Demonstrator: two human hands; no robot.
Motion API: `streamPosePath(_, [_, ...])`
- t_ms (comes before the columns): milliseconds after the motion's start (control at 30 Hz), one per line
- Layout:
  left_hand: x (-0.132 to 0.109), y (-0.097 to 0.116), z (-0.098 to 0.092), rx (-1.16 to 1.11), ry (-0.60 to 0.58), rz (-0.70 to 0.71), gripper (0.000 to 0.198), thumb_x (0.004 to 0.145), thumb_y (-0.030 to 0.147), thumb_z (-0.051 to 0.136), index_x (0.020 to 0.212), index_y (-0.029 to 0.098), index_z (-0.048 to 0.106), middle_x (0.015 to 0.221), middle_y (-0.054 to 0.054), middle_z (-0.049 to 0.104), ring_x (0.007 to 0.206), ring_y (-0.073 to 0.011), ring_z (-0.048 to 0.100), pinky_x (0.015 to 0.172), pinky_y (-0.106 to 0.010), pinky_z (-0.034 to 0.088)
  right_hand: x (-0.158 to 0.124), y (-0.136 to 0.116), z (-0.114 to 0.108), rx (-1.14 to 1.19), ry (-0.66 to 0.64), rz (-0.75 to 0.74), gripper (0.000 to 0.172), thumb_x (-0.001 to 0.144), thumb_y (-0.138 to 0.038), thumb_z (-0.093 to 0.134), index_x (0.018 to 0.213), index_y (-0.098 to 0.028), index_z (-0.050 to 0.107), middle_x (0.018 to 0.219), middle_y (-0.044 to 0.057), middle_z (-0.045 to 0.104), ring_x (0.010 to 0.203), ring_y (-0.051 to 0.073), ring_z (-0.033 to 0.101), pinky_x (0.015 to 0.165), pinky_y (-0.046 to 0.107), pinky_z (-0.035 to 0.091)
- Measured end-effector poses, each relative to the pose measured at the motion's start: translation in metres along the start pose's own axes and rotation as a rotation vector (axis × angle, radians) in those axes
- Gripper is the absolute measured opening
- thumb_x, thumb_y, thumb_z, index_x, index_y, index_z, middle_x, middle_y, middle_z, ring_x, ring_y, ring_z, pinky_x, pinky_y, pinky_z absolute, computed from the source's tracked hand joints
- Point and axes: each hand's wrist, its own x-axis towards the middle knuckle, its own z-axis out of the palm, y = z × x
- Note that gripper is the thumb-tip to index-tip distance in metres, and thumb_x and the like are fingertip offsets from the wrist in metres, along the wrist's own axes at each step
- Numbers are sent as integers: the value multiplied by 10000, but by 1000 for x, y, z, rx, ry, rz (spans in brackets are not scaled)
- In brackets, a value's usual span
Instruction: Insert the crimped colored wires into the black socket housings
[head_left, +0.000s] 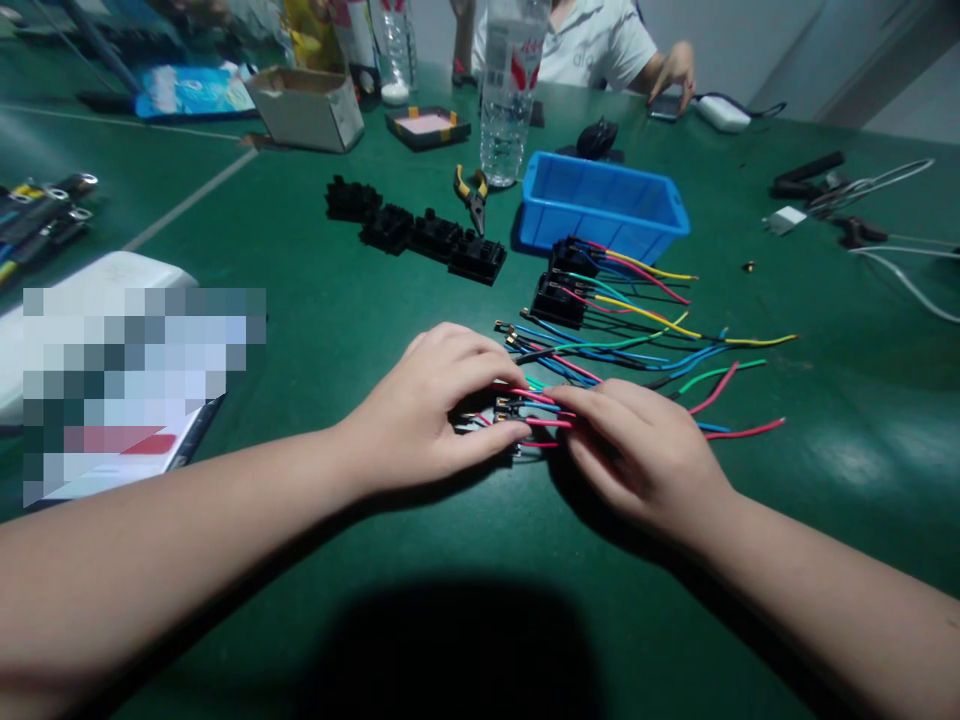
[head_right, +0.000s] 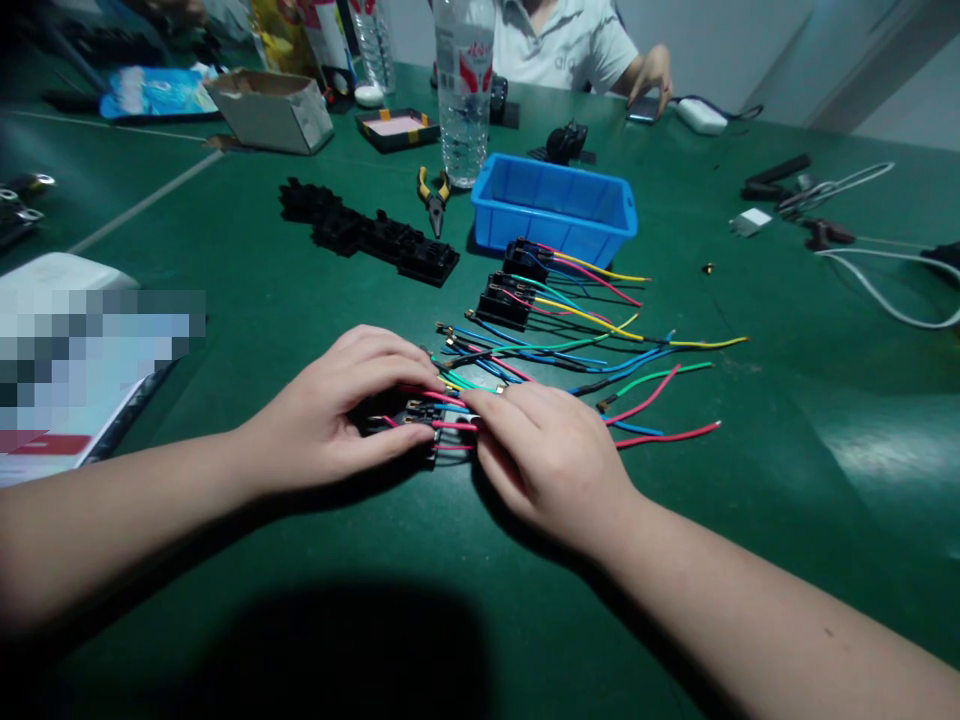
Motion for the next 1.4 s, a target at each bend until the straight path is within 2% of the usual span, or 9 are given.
streamPosePath(167, [-1, 2, 0, 68, 19, -37, 256, 901, 386, 574, 1036, 180, 643, 1083, -76, 668, 1069, -234, 549, 940, -402, 400, 1, 0, 0, 20, -17, -1, 291, 900, -156, 507, 1182, -143, 573, 872, 97, 683, 750, 209, 632, 643, 329, 513])
streamPosePath(300, [0, 2, 0, 117, 99, -117, 236, 915, 362, 532, 1027, 174, 622, 1104, -86, 660, 1072, -239, 550, 947, -423, 390, 3, 1, 0, 38, -22, 21, 316, 907, -172, 508, 1220, -152, 548, 961, 101, 708, 816, 219, 659, 708, 348, 537])
streamPosePath(467, [-1, 4, -2, 187, 184, -194, 205, 900, 356, 533, 1005, 206, 626, 1173, -79, 626, 1141, -263, 509, 1004, -469, 345, 3, 1, -1, 18, 9, 60, 282, 927, -202, 497, 1199, -177, 565, 970, 92, 720, 844, 221, 675, 733, 358, 546])
streamPosePath(633, [-3, 6, -2, 231, 185, -222, 218, 909, 354, 503, 1014, 210, 628, 1188, -81, 618, 1156, -277, 490, 1004, -493, 331, 3, 1, -1, 39, 1, 95, 246, 926, -209, 505, 1154, -177, 594, 959, 84, 722, 841, 217, 680, 729, 349, 551])
streamPosePath(800, [-3, 7, -3, 347, 97, -137, 240, 911, 322, 475, 1044, 200, 634, 1199, -85, 633, 1163, -304, 479, 1031, -536, 297, 2, 1, 1, 34, 1, 94, 227, 926, -205, 509, 1123, -150, 610, 917, 94, 715, 796, 204, 669, 682, 323, 536])
streamPosePath(1000, [-2, 9, -4, 396, 59, -20, 284, 933, 310, 462, 1141, 188, 613, 1198, -88, 657, 1143, -283, 516, 1082, -561, 253, 2, 0, 1, 47, 4, 50, 219, 933, -185, 499, 1123, -142, 600, 869, 86, 695, 741, 180, 627, 648, 303, 514])
streamPosePath(1200, [-3, 9, -1, 412, -13, 108, 253, 951, 258, 429, 1112, 200, 615, 1142, -63, 679, 1140, -260, 535, 1088, -562, 227, 1, -1, 2, 47, -7, 12, 237, 940, -167, 468, 1132, -119, 598, 862, 86, 685, 740, 186, 604, 646, 309, 497])
streamPosePath(1400, [-4, 2, 2, 479, 29, 138, 243, 917, 215, 413, 1072, 175, 596, 1112, -70, 684, 1107, -275, 540, 1071, -574, 242, 1, -1, 4, 43, -17, 34, 241, 950, -194, 460, 1119, -117, 613, 875, 77, 704, 755, 203, 637, 662, 322, 491])
